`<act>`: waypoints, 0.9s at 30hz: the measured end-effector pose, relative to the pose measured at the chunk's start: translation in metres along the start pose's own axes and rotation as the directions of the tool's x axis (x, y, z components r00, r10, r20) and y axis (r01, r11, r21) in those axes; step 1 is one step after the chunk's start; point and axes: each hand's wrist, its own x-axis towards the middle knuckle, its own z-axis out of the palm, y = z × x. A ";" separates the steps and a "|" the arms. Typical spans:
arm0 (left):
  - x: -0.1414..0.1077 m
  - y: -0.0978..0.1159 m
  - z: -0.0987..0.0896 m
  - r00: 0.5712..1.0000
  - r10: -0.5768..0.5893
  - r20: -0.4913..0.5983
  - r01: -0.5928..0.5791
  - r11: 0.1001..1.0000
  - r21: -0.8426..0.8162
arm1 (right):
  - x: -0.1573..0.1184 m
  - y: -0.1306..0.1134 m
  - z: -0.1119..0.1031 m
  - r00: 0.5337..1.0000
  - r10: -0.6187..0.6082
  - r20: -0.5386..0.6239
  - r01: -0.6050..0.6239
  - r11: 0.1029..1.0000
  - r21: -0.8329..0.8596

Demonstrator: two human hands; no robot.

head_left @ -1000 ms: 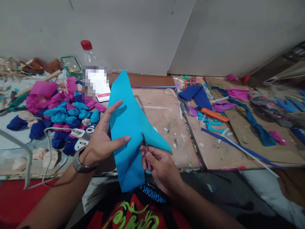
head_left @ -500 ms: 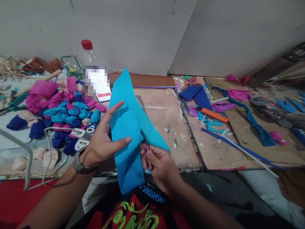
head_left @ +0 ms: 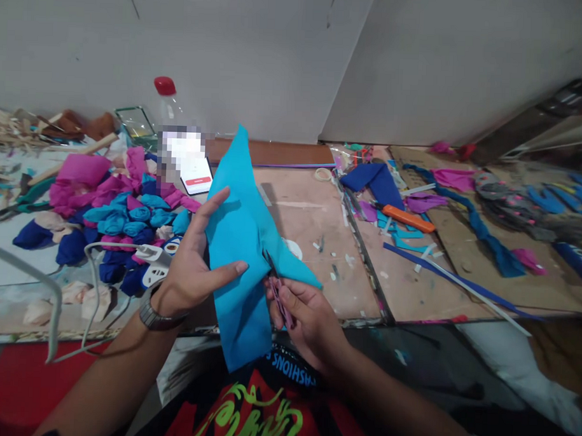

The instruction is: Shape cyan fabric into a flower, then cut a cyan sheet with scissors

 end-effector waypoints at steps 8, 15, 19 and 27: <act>0.001 -0.002 -0.002 1.000 0.018 -0.025 -0.018 0.999 0.031 | -0.004 0.006 -0.003 1.000 0.011 0.011 -0.010 1.000 -0.023; 0.000 0.001 0.000 1.000 -0.003 0.016 0.003 1.000 0.003 | -0.002 0.009 -0.002 0.997 -0.057 -0.046 0.059 0.997 0.045; 0.000 0.002 0.001 0.999 0.005 0.033 -0.005 1.000 -0.006 | -0.002 0.009 0.000 0.999 -0.026 -0.043 0.030 0.996 0.087; -0.003 0.005 0.001 0.997 0.025 0.078 -0.027 0.999 0.017 | 0.002 0.009 0.002 0.999 -0.010 -0.052 0.016 0.993 0.117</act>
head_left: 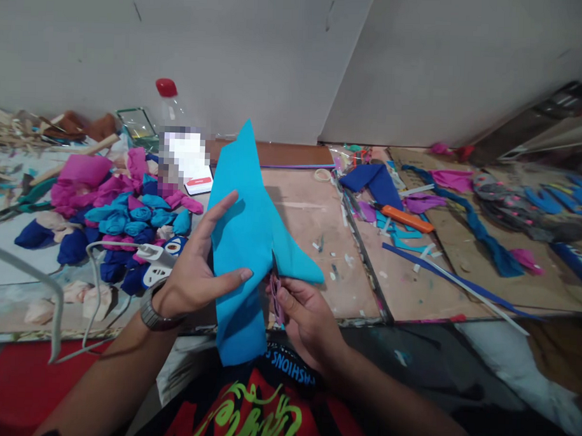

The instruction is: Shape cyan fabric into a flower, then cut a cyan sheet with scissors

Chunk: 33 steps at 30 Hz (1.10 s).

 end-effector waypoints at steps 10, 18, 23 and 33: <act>-0.001 -0.001 -0.001 0.999 0.010 0.036 -0.010 1.000 0.003 | 0.001 -0.004 0.004 0.999 0.044 0.029 -0.046 0.998 0.044; -0.001 0.000 -0.001 1.000 0.001 0.029 -0.001 1.000 -0.001 | 0.002 -0.003 0.006 0.999 0.036 0.013 -0.036 0.999 0.032; -0.001 0.001 -0.001 0.999 0.003 0.036 -0.004 1.000 0.012 | 0.001 -0.003 0.005 0.999 0.027 0.021 -0.028 0.999 0.022; -0.003 0.001 0.000 0.999 -0.004 0.050 0.004 1.000 -0.006 | -0.001 -0.002 0.003 0.999 0.030 0.026 -0.031 0.999 0.041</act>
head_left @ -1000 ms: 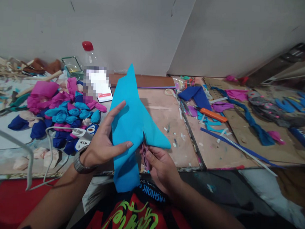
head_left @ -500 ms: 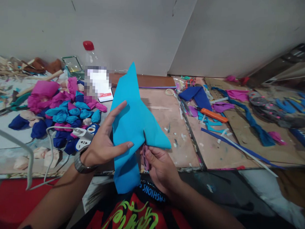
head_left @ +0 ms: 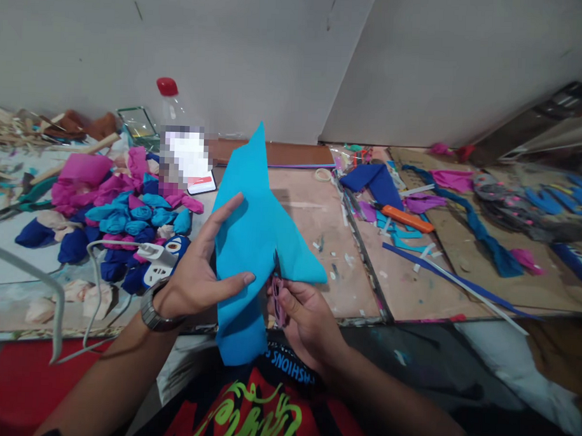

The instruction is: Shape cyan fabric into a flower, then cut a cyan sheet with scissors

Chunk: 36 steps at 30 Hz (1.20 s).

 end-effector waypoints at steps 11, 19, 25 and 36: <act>-0.002 0.002 0.004 1.000 0.012 0.021 -0.013 1.000 0.016 | 0.006 0.001 0.002 0.998 -0.045 -0.040 0.045 0.999 0.008; -0.002 0.001 0.003 1.000 0.025 0.018 -0.026 0.999 0.021 | 0.008 0.004 0.000 0.998 -0.047 -0.050 0.046 0.999 -0.021; -0.004 0.004 0.004 1.000 0.019 0.020 -0.019 1.000 0.023 | 0.005 0.002 0.003 0.999 -0.037 -0.037 0.037 0.999 -0.001; -0.007 0.013 0.008 0.999 -0.004 0.034 0.002 0.999 0.049 | 0.014 0.008 -0.002 0.993 -0.112 -0.027 0.111 0.994 -0.015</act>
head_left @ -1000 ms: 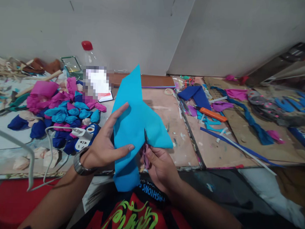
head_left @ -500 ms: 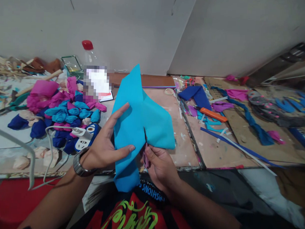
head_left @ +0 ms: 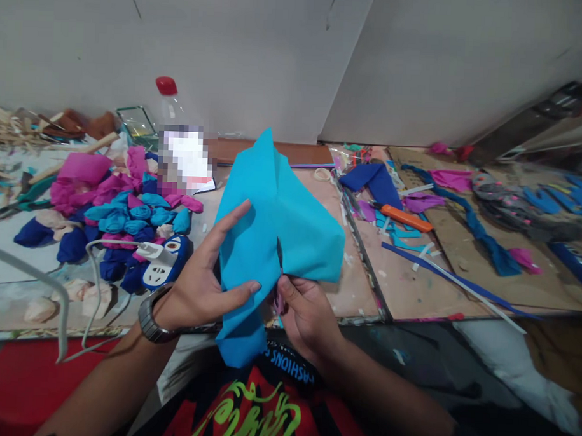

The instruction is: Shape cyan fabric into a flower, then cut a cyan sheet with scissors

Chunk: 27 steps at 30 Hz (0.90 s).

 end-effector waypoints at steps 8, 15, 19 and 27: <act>-0.001 0.002 0.000 1.000 -0.017 -0.001 0.017 1.000 -0.011 | 0.002 0.001 -0.001 1.000 -0.011 -0.013 0.011 1.000 -0.004; 0.004 -0.004 -0.001 0.979 -0.090 -0.182 0.075 0.994 -0.084 | -0.002 -0.004 0.003 1.000 0.013 -0.023 -0.014 1.000 -0.013; 0.011 -0.004 0.000 0.951 -0.156 -0.266 0.130 0.985 -0.115 | -0.004 -0.003 0.004 1.000 -0.015 0.002 0.015 1.000 0.016; 0.013 -0.004 0.000 0.966 -0.097 -0.240 0.084 0.994 -0.064 | -0.005 0.006 -0.007 0.996 -0.055 0.069 0.063 0.990 -0.127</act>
